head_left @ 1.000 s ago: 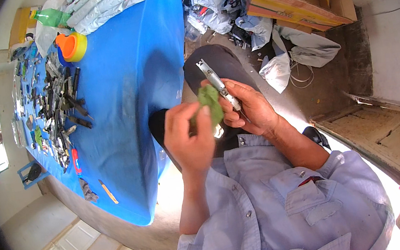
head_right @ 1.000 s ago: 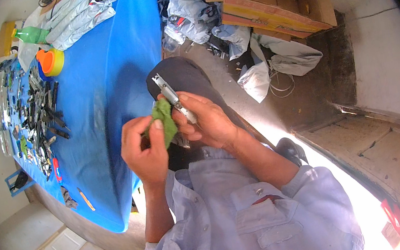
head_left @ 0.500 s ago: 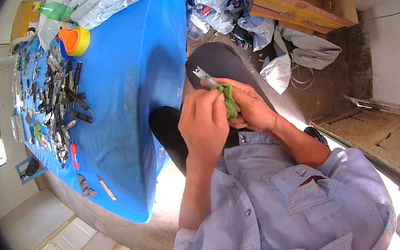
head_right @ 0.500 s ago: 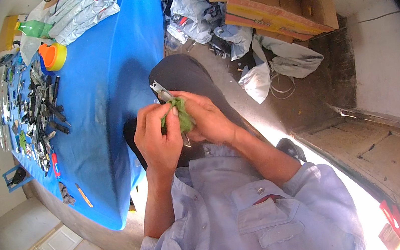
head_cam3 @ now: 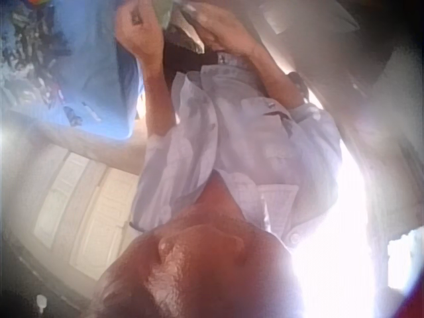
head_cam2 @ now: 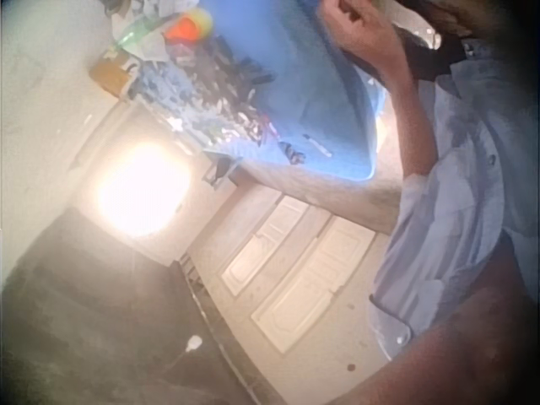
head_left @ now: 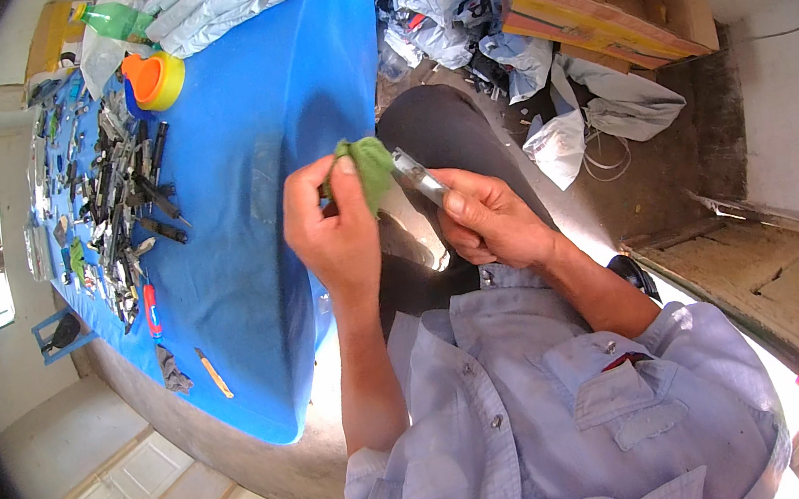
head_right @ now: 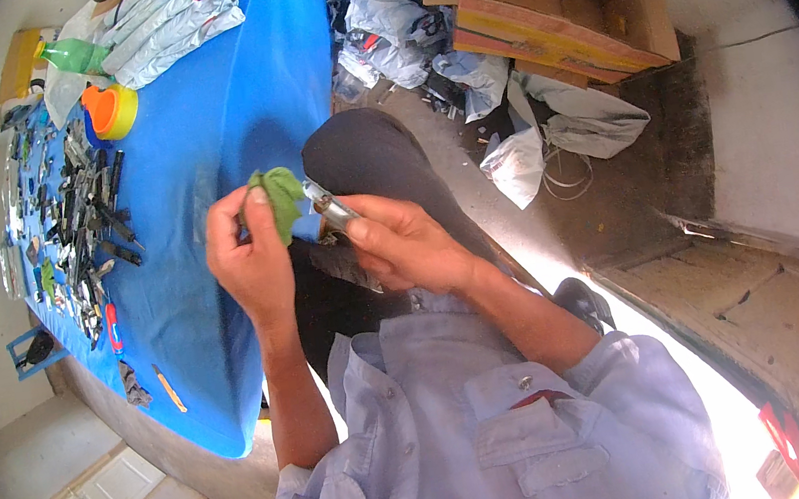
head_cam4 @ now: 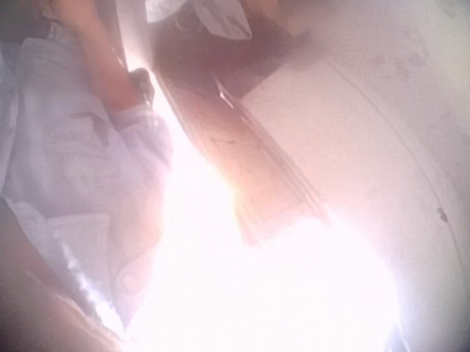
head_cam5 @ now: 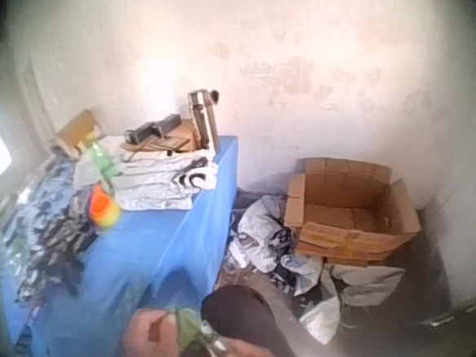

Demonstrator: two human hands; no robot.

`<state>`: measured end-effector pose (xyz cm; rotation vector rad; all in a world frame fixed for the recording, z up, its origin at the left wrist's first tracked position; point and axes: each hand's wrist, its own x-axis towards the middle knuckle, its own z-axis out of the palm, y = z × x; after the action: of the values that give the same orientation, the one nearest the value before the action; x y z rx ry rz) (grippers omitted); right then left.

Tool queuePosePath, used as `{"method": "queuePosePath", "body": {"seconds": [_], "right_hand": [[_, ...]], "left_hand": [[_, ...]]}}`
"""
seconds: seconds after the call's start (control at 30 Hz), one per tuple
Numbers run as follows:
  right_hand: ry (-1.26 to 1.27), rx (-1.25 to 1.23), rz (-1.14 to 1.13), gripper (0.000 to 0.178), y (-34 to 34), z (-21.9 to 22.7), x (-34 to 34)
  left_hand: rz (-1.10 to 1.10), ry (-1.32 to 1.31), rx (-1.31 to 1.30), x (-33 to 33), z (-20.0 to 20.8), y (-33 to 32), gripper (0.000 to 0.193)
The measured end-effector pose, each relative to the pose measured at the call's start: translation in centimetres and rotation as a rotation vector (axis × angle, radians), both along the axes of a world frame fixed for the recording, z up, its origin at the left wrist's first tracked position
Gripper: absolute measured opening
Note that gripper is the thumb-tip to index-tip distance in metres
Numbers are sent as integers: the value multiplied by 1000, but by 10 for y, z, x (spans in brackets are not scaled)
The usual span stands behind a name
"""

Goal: The person wipes small metallic components with a green cloth and measures their dimensions using a caliper on a blue table.

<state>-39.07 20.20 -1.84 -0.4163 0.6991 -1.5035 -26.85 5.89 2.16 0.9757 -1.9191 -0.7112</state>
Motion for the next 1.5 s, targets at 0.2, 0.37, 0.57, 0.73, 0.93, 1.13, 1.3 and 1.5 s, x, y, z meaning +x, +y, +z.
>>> {"method": "queuePosePath", "body": {"seconds": [0.2,0.37,0.57,0.73,0.93,1.13,1.3,1.5], "right_hand": [[-79,5,-44,44,-3,-3,2],[-97,-35,-40,46,-5,-6,1],[-325,-13,-66,44,-7,-2,-4],[-275,30,-163,40,-12,0,5],[-327,31,-153,34,-10,1,4],[-215,72,-228,34,-12,-3,9],[-168,52,-227,34,-10,-1,13],[-222,47,-161,31,-9,1,7]], "left_hand": [[88,39,241,26,13,12,11],[7,-6,256,35,13,34,10],[-92,-20,178,37,8,57,8],[-293,-67,-24,27,9,84,17],[-406,-130,-147,20,-2,103,24],[-378,-111,-117,15,-3,93,23],[-322,-82,-186,6,-6,76,21],[-268,-39,-198,-1,-11,64,18]]}}
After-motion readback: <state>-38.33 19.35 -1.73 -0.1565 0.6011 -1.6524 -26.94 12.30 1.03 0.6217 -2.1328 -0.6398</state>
